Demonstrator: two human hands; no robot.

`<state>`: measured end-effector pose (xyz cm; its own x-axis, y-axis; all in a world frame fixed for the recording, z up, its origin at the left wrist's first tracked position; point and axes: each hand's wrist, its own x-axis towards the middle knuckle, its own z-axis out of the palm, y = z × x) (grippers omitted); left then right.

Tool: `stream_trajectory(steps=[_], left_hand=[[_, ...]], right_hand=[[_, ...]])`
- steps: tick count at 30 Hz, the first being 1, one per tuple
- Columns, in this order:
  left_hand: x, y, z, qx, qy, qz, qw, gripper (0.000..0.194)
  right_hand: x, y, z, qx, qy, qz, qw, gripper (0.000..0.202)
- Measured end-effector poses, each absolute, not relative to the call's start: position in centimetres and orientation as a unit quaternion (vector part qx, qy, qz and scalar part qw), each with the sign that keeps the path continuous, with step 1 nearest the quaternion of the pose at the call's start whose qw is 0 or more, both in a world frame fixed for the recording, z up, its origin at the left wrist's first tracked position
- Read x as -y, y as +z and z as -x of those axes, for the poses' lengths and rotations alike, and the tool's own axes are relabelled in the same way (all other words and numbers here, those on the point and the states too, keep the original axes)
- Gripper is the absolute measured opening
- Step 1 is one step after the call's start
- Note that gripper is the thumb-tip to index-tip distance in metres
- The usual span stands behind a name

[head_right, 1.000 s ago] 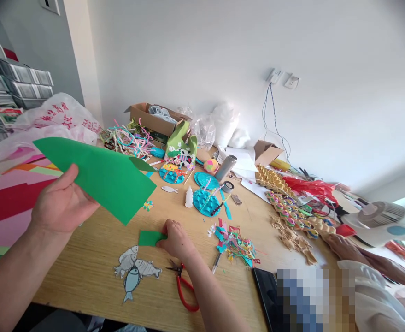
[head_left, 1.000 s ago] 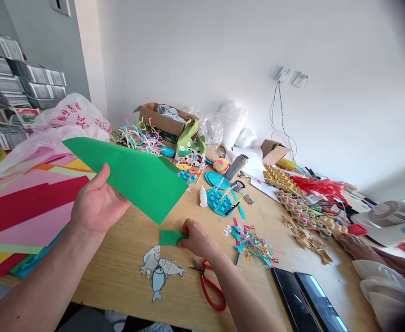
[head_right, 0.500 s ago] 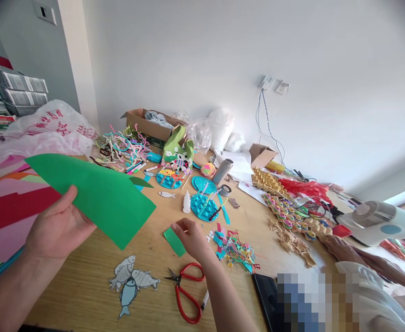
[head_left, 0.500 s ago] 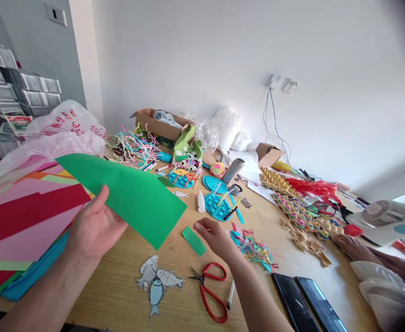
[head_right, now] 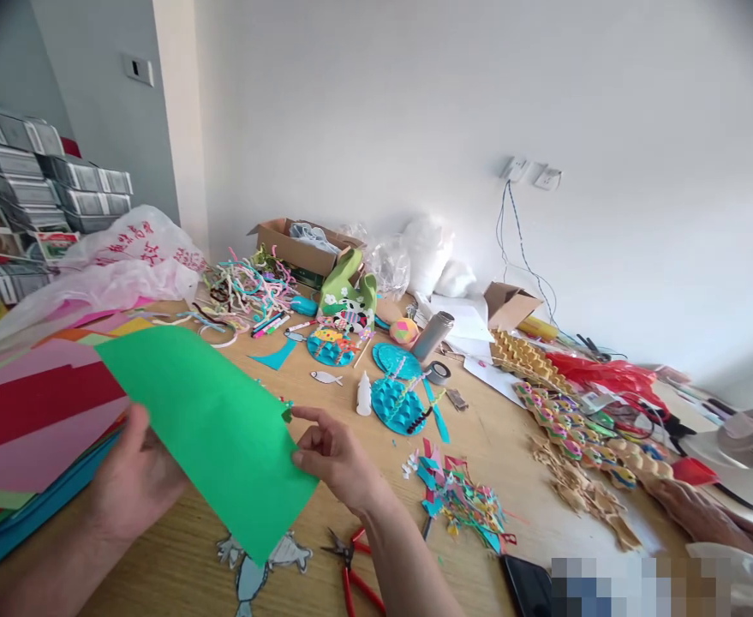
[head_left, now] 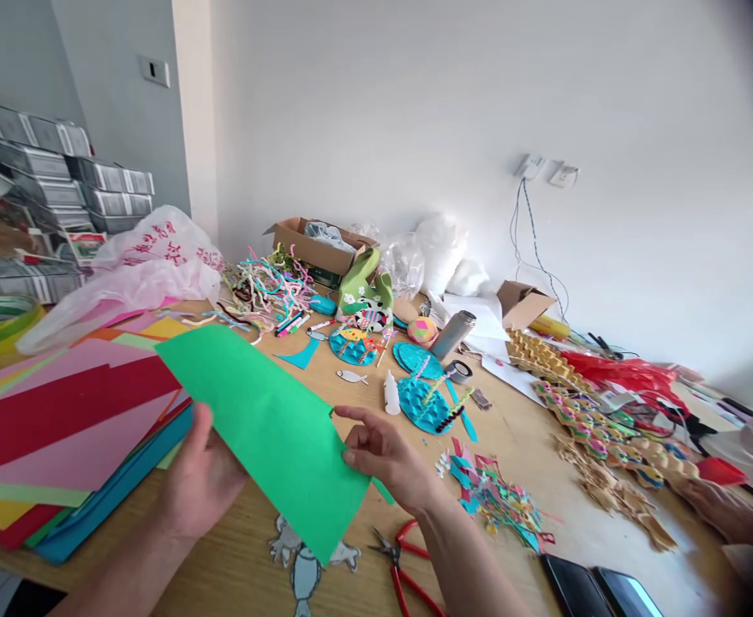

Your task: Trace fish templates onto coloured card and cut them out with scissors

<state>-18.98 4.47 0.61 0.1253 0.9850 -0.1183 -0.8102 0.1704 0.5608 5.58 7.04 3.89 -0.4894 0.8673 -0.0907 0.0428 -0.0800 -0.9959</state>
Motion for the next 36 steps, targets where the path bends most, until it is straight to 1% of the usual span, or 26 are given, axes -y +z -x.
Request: stream_trajectory(steps=[2, 4, 5, 6, 7, 9, 12, 15, 16, 17, 20, 22, 28, 32, 36], left_hand=[[-4.8, 0.6, 20.7, -0.259, 0.656, -0.153, 0.693, 0.055], [-5.3, 0.9, 22.5, -0.282, 0.67, -0.135, 0.673, 0.057], [-5.7, 1.2, 23.4, -0.289, 0.662, -0.134, 0.679, 0.063], [-6.0, 1.4, 24.2, -0.295, 0.657, -0.134, 0.681, 0.073], [-6.4, 1.7, 25.0, -0.302, 0.639, -0.136, 0.695, 0.078], [-6.9, 1.9, 26.4, -0.313, 0.599, -0.159, 0.719, 0.08], [-7.4, 1.9, 27.5, -0.312, 0.537, -0.256, 0.741, 0.067], [-8.0, 1.7, 27.7, -0.36, 0.482, -0.347, 0.719, 0.083], [-8.3, 1.7, 27.6, -0.386, 0.473, -0.37, 0.701, 0.083], [-8.6, 1.7, 27.4, -0.411, 0.47, -0.392, 0.676, 0.078], [-10.0, 1.8, 26.5, -0.458, 0.478, -0.455, 0.596, 0.053], [-11.2, 1.9, 25.8, -0.465, 0.48, -0.475, 0.572, 0.045], [-13.9, 0.5, 24.3, -0.507, 0.452, -0.509, 0.529, 0.05], [-14.8, -1.7, 24.3, -0.534, 0.422, -0.555, 0.478, 0.046], [-14.8, -3.0, 24.3, -0.587, 0.369, -0.594, 0.408, 0.051]], right_hand=[[-6.5, 3.7, -6.2, 0.616, 0.626, 0.37, 0.303, 0.062], [-6.0, 3.7, -7.0, 0.635, 0.619, 0.37, 0.277, 0.059], [-5.7, 3.8, -7.4, 0.642, 0.613, 0.378, 0.263, 0.057], [-5.4, 4.1, -7.7, 0.65, 0.605, 0.39, 0.246, 0.056], [-5.2, 4.3, -8.0, 0.657, 0.595, 0.403, 0.23, 0.055], [-4.8, 4.9, -8.4, 0.671, 0.574, 0.424, 0.202, 0.052], [-4.5, 5.7, -8.6, 0.697, 0.545, 0.436, 0.164, 0.047], [-4.4, 5.9, -8.7, 0.716, 0.523, 0.442, 0.138, 0.044], [-4.5, 5.9, -8.7, 0.717, 0.517, 0.446, 0.138, 0.044], [-4.7, 5.8, -8.8, 0.718, 0.512, 0.45, 0.141, 0.043], [-5.6, 5.4, -9.3, 0.718, 0.487, 0.472, 0.159, 0.04], [-6.6, 4.9, -9.7, 0.719, 0.466, 0.485, 0.174, 0.039], [-9.5, 2.1, -10.4, 0.697, 0.457, 0.508, 0.216, 0.037], [-10.3, 0.2, -10.3, 0.688, 0.451, 0.531, 0.204, 0.034], [-10.6, -0.8, -10.1, 0.685, 0.432, 0.555, 0.188, 0.034]])
